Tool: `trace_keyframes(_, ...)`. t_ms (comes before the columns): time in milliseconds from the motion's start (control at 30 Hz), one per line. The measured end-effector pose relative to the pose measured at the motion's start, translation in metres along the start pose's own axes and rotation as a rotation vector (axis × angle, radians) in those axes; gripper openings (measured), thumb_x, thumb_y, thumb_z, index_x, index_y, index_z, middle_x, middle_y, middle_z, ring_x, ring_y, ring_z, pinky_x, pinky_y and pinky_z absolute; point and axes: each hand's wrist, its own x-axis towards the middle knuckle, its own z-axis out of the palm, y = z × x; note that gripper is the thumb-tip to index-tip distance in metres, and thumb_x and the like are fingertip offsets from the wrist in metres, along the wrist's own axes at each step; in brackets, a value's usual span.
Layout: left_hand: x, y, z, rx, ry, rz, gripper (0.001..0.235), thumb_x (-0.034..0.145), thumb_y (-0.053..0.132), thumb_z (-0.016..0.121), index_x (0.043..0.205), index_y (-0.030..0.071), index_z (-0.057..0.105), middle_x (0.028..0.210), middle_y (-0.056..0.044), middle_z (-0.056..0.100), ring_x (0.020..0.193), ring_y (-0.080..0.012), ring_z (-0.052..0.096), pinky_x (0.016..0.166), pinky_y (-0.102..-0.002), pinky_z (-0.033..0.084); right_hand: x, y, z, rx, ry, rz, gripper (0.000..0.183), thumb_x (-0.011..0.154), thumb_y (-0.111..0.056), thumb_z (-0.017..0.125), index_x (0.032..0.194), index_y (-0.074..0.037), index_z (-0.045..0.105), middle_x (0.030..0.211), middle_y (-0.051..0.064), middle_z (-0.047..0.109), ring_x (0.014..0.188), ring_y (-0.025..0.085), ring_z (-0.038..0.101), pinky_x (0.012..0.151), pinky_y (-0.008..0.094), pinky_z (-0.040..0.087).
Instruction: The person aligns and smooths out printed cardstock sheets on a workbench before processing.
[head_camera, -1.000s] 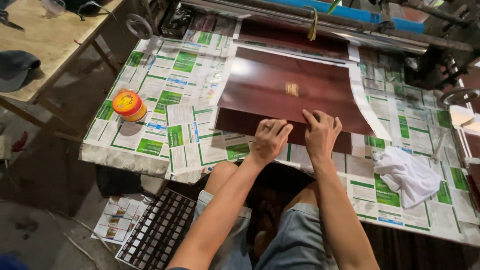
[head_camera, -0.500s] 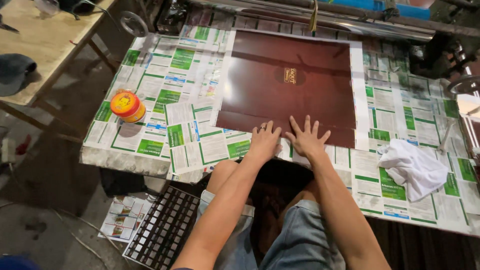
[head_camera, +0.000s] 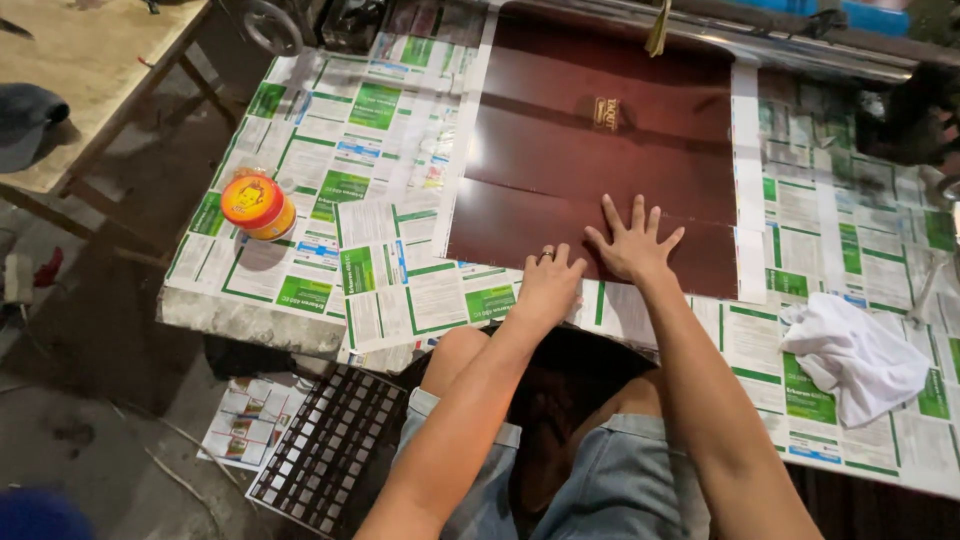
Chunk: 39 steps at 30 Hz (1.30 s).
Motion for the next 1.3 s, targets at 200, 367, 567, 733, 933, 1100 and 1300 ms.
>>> trace_keyframes(200, 0.003, -0.005, -0.004, -0.021, -0.001, 0.007, 0.037, 0.070, 0.027, 0.085, 0.102, 0.013, 0.073, 0.124, -0.014, 0.059, 0.119, -0.0335, 0.060, 0.088, -0.051, 0.052, 0.024, 0.000, -0.007, 0.000, -0.038, 0.007, 0.084, 0.089, -0.082, 0.031, 0.162, -0.048, 0.006, 0.173, 0.009, -0.007, 0.157, 0.041, -0.003, 0.113, 0.079, -0.003)
trace_keyframes(367, 0.006, -0.007, -0.002, -0.030, -0.031, -0.003, 0.034, 0.071, 0.026, 0.084, 0.101, 0.014, 0.075, 0.129, -0.015, 0.058, 0.121, -0.0328, 0.060, 0.089, -0.051, 0.052, 0.043, 0.001, -0.012, 0.002, -0.057, 0.012, 0.088, 0.087, -0.084, 0.031, 0.162, -0.048, 0.005, 0.173, 0.008, -0.008, 0.158, 0.040, -0.004, 0.115, 0.079, -0.005)
trace_keyframes(567, 0.005, -0.006, -0.009, -0.044, -0.019, -0.001, 0.034, 0.071, 0.027, 0.084, 0.102, 0.015, 0.075, 0.130, -0.016, 0.058, 0.122, -0.0341, 0.059, 0.090, -0.052, 0.051, 0.061, 0.002, -0.014, 0.060, -0.027, -0.004, 0.092, 0.086, -0.085, 0.034, 0.163, -0.045, 0.005, 0.173, 0.010, -0.010, 0.158, 0.041, -0.009, 0.114, 0.079, -0.008)
trace_keyframes(733, 0.007, -0.006, -0.004, -0.044, 0.061, 0.016, 0.032, 0.074, 0.025, 0.083, 0.103, 0.018, 0.075, 0.137, -0.017, 0.057, 0.126, -0.0351, 0.058, 0.093, -0.050, 0.049, 0.051, 0.001, -0.004, 0.074, -0.009, 0.014, 0.093, 0.085, -0.084, 0.036, 0.163, -0.045, 0.003, 0.172, 0.011, -0.011, 0.157, 0.041, -0.010, 0.113, 0.078, -0.008)
trace_keyframes(933, 0.015, -0.014, -0.013, -0.016, 0.161, 0.078, 0.074, 0.056, 0.033, 0.089, 0.121, 0.008, 0.064, 0.130, -0.012, 0.063, 0.122, -0.0321, 0.059, 0.097, -0.058, 0.043, -0.001, 0.011, 0.001, 0.021, -0.079, -0.028, 0.092, 0.090, -0.079, 0.040, 0.163, -0.041, 0.001, 0.172, 0.012, -0.013, 0.158, 0.038, -0.010, 0.113, 0.080, -0.006)
trace_keyframes(1100, 0.015, -0.029, 0.038, 0.146, 0.192, 0.203, 0.031, 0.083, 0.015, 0.071, 0.113, 0.012, 0.064, 0.123, -0.007, 0.071, 0.119, -0.0278, 0.067, 0.088, -0.045, 0.051, -0.046, 0.032, 0.018, 0.026, 0.029, -0.095, 0.092, 0.085, -0.075, 0.053, 0.163, -0.040, 0.019, 0.174, 0.010, 0.007, 0.158, 0.039, 0.007, 0.114, 0.080, 0.005)
trace_keyframes(1300, 0.002, -0.014, 0.024, 0.146, 0.203, 0.162, 0.017, 0.092, 0.016, 0.058, 0.107, 0.011, 0.065, 0.115, -0.007, 0.071, 0.109, -0.0284, 0.069, 0.084, -0.047, 0.051, -0.125, 0.011, -0.038, -0.081, 0.068, -0.196, 0.099, 0.071, -0.065, 0.077, 0.155, -0.040, 0.033, 0.165, 0.008, 0.026, 0.155, 0.035, 0.017, 0.116, 0.073, 0.012)
